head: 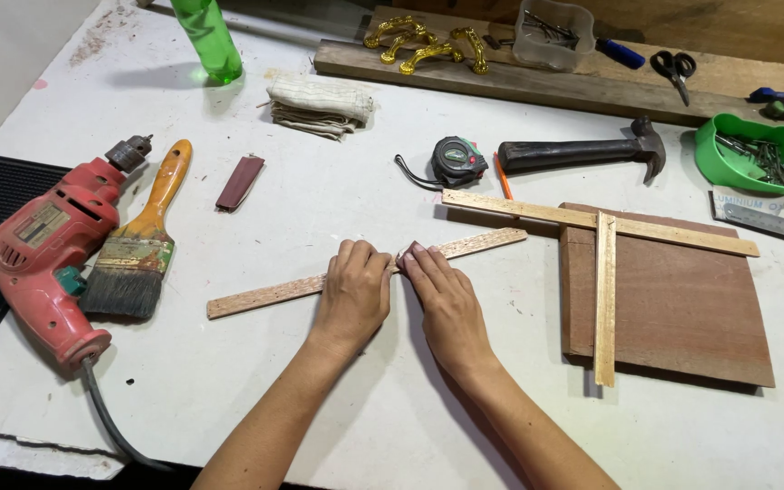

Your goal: The recorder is sanding and measuring small wooden strips to assemble a frame.

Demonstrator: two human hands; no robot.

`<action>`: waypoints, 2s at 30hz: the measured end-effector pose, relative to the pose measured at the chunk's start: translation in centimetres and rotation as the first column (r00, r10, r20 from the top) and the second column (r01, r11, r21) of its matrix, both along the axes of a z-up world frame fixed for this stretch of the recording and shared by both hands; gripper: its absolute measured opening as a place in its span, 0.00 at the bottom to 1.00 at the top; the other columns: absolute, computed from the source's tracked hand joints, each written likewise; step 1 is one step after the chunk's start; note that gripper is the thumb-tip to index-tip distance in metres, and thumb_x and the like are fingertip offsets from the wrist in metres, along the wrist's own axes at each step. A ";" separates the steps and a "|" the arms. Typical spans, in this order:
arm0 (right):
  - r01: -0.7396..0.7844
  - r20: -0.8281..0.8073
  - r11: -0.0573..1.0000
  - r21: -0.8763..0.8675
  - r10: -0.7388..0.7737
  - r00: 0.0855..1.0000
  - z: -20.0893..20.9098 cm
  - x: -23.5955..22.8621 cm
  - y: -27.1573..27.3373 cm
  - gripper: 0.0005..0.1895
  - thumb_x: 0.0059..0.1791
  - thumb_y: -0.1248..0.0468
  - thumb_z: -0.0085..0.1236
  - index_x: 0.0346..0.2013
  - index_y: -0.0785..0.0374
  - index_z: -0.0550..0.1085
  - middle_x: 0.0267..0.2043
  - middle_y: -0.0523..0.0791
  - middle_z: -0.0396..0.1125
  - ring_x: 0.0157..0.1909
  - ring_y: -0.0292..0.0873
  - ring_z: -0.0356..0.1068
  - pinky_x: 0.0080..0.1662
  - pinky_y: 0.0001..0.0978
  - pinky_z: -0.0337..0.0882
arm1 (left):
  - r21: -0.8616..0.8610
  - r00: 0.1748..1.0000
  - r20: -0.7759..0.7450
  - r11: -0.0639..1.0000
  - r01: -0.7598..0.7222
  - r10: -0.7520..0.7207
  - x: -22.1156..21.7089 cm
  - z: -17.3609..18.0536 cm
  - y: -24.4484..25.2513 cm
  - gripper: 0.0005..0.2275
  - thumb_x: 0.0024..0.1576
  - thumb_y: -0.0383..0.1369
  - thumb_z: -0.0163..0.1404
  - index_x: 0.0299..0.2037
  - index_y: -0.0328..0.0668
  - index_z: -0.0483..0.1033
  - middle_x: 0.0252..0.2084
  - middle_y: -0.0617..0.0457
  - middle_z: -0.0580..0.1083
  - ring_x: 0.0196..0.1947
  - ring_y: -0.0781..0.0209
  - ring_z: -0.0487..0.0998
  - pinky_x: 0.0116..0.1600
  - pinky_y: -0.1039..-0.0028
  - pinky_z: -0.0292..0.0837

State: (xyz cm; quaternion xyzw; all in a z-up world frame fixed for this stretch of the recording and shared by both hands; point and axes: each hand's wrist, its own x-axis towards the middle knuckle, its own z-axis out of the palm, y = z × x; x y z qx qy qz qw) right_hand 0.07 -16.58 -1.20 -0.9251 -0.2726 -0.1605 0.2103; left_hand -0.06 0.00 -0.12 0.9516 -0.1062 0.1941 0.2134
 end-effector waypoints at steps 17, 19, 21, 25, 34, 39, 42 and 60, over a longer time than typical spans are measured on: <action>0.139 0.050 0.990 -0.015 -0.138 0.989 0.3 2.3 -4.4 0.32 0.48 0.84 0.38 0.64 0.63 0.69 0.70 0.50 0.62 0.73 0.50 0.58 0.72 0.47 0.58 | 0.020 1.000 -0.030 1.000 -0.004 0.005 0.0 0.2 0.0 0.05 0.56 0.24 0.55 0.40 0.31 0.80 0.37 0.47 0.73 0.41 0.58 0.73 0.47 0.68 0.72; 0.091 0.053 0.996 0.022 -0.092 0.994 0.8 1.0 -2.3 0.30 0.49 0.83 0.40 0.64 0.63 0.68 0.70 0.51 0.62 0.74 0.50 0.57 0.72 0.46 0.57 | 0.017 1.000 -0.029 1.000 -0.002 0.003 -0.1 0.5 0.0 0.05 0.56 0.24 0.54 0.40 0.32 0.80 0.37 0.47 0.73 0.42 0.58 0.73 0.47 0.68 0.72; -0.038 0.025 0.999 0.023 0.038 0.999 0.9 0.1 -0.7 0.38 0.42 0.86 0.38 0.66 0.66 0.66 0.71 0.52 0.61 0.74 0.51 0.56 0.70 0.46 0.58 | 0.003 1.000 -0.027 1.000 -0.014 0.014 -0.1 0.7 -0.1 0.05 0.59 0.25 0.54 0.40 0.32 0.80 0.37 0.47 0.73 0.42 0.56 0.73 0.46 0.66 0.72; -0.076 -0.010 0.997 0.030 0.077 0.997 0.0 0.5 -0.5 0.36 0.43 0.84 0.40 0.66 0.66 0.66 0.71 0.52 0.60 0.74 0.52 0.55 0.68 0.46 0.58 | -0.008 1.000 0.019 1.000 -0.003 0.003 -0.2 1.0 -0.1 0.05 0.57 0.25 0.54 0.39 0.32 0.80 0.37 0.47 0.73 0.42 0.55 0.73 0.47 0.65 0.71; 0.081 0.046 0.994 -0.071 -0.078 0.996 -1.2 4.5 -7.2 0.36 0.45 0.86 0.37 0.65 0.60 0.69 0.70 0.48 0.62 0.73 0.49 0.57 0.72 0.47 0.59 | 0.012 0.999 -0.047 1.000 -0.006 0.006 -0.1 0.6 0.1 0.06 0.57 0.25 0.54 0.42 0.31 0.80 0.37 0.48 0.73 0.41 0.59 0.73 0.48 0.69 0.73; 0.233 0.028 0.960 -0.155 -0.232 0.972 -0.7 5.2 -8.9 0.33 0.47 0.84 0.39 0.63 0.59 0.70 0.68 0.49 0.63 0.72 0.49 0.58 0.71 0.47 0.57 | 0.016 0.999 -0.037 1.000 0.000 0.000 -0.1 0.3 0.1 0.06 0.56 0.24 0.54 0.42 0.30 0.80 0.37 0.48 0.73 0.41 0.59 0.73 0.47 0.69 0.73; 0.100 0.062 0.995 -0.008 -0.099 0.993 -0.3 3.0 -5.8 0.32 0.47 0.84 0.39 0.64 0.63 0.69 0.70 0.50 0.62 0.73 0.50 0.58 0.72 0.48 0.58 | 0.030 1.000 -0.031 1.000 -0.001 0.002 0.1 -0.1 0.1 0.06 0.57 0.24 0.54 0.42 0.31 0.80 0.37 0.47 0.73 0.41 0.59 0.73 0.47 0.69 0.73; 0.226 0.051 0.963 -0.146 -0.221 0.974 -1.4 5.1 -9.2 0.34 0.46 0.85 0.37 0.64 0.61 0.69 0.69 0.50 0.62 0.73 0.50 0.57 0.70 0.49 0.59 | 0.036 0.999 -0.032 0.999 0.006 -0.004 0.0 0.2 0.1 0.13 0.55 0.23 0.53 0.50 0.27 0.78 0.38 0.47 0.72 0.41 0.59 0.72 0.46 0.70 0.72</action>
